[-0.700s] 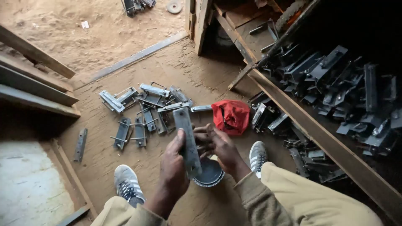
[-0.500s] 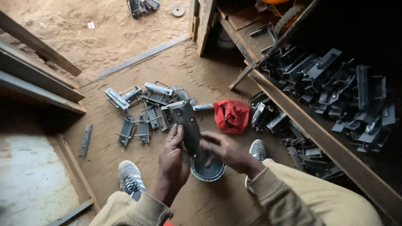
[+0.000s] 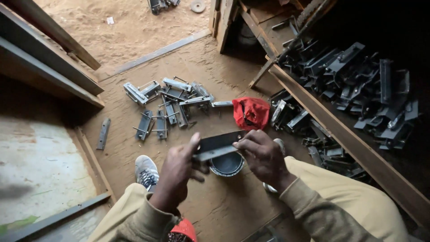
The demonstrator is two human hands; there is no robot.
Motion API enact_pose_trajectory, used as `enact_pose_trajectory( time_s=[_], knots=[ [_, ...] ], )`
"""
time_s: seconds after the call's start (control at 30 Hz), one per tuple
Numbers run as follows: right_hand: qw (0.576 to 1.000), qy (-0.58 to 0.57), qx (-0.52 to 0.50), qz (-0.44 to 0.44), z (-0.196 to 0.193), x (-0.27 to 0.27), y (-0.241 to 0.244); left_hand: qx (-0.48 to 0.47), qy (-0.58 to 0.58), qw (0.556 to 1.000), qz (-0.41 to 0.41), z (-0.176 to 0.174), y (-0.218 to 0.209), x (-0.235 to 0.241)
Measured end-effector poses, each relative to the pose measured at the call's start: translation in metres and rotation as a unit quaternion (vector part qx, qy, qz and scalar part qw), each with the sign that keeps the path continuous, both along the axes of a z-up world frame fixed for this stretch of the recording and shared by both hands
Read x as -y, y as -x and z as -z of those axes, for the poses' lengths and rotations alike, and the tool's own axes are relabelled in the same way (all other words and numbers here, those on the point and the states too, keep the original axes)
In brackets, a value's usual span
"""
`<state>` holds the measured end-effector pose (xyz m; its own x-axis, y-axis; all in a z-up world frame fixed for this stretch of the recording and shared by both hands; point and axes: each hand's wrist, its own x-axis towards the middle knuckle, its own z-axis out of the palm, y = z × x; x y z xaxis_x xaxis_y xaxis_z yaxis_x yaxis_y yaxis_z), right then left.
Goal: Painting individual metal brackets using a paintbrush and a small can of paint while seated on the floor.
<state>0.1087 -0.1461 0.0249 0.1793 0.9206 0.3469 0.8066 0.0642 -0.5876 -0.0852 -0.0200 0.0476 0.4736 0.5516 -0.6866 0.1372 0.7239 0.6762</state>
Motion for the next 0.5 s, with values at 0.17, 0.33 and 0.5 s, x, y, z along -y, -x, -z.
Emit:
enact_pose_trajectory(
  time_s=[0.17,0.33,0.5],
  knots=[
    [0.997,-0.037,0.060,0.025,0.037,0.017,0.024,0.026,0.128,0.990,-0.062,0.019,0.022,0.037],
    [0.996,-0.038,0.071,0.026,0.067,0.034,0.033,-0.002,0.155,0.984,-0.083,0.056,0.029,0.050],
    [0.983,0.038,-0.114,0.138,0.123,0.046,0.019,-0.164,0.010,0.986,-0.040,0.089,0.020,0.044]
  ],
)
